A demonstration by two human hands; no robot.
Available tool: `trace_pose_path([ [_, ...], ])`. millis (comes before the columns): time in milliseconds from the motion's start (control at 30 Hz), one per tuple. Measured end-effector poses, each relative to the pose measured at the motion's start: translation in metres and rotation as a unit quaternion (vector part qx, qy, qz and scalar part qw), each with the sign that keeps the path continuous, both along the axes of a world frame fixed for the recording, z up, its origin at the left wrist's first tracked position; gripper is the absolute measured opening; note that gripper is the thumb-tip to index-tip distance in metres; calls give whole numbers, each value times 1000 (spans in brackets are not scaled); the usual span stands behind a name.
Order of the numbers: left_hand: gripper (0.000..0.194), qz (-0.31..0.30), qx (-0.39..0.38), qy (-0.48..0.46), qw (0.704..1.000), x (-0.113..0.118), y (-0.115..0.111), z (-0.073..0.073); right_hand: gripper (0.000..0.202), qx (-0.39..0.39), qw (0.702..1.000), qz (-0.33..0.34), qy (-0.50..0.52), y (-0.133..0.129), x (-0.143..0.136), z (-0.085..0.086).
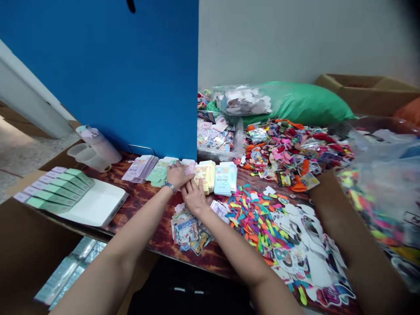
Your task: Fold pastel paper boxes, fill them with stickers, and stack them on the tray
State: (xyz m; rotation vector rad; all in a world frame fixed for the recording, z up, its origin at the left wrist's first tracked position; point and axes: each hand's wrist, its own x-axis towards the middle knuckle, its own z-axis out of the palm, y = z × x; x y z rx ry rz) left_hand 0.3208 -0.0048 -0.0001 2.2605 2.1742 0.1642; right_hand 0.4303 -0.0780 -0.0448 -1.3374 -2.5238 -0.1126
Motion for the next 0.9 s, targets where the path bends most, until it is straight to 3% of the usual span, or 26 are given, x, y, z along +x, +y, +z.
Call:
trace_pose_path([
  [200,99,31,6,-14,999,4,-1,2,37,62,997,25,47,-24,23,6],
  [400,109,50,49,-62,996,1,-10,14,37,76,991,6,110,-42,49,21],
  [467,111,24,95,-116,988,2,-23,19,38,80,985,-20,155,-43,57,33],
  [567,110,-66,186,-200,960,9,-55,23,45,95,966,-57,233,-39,66,52],
  [667,103,-133,248,-201,938,16,-91,25,44,103,948,-56,296,-38,68,63],
  [767,92,-148,263,-187,935,19,-116,23,31,34,925,-27,378,-43,69,66],
  [900,75,-166,215,-221,937,15,-130,19,21,-82,891,32,446,-57,72,67],
])
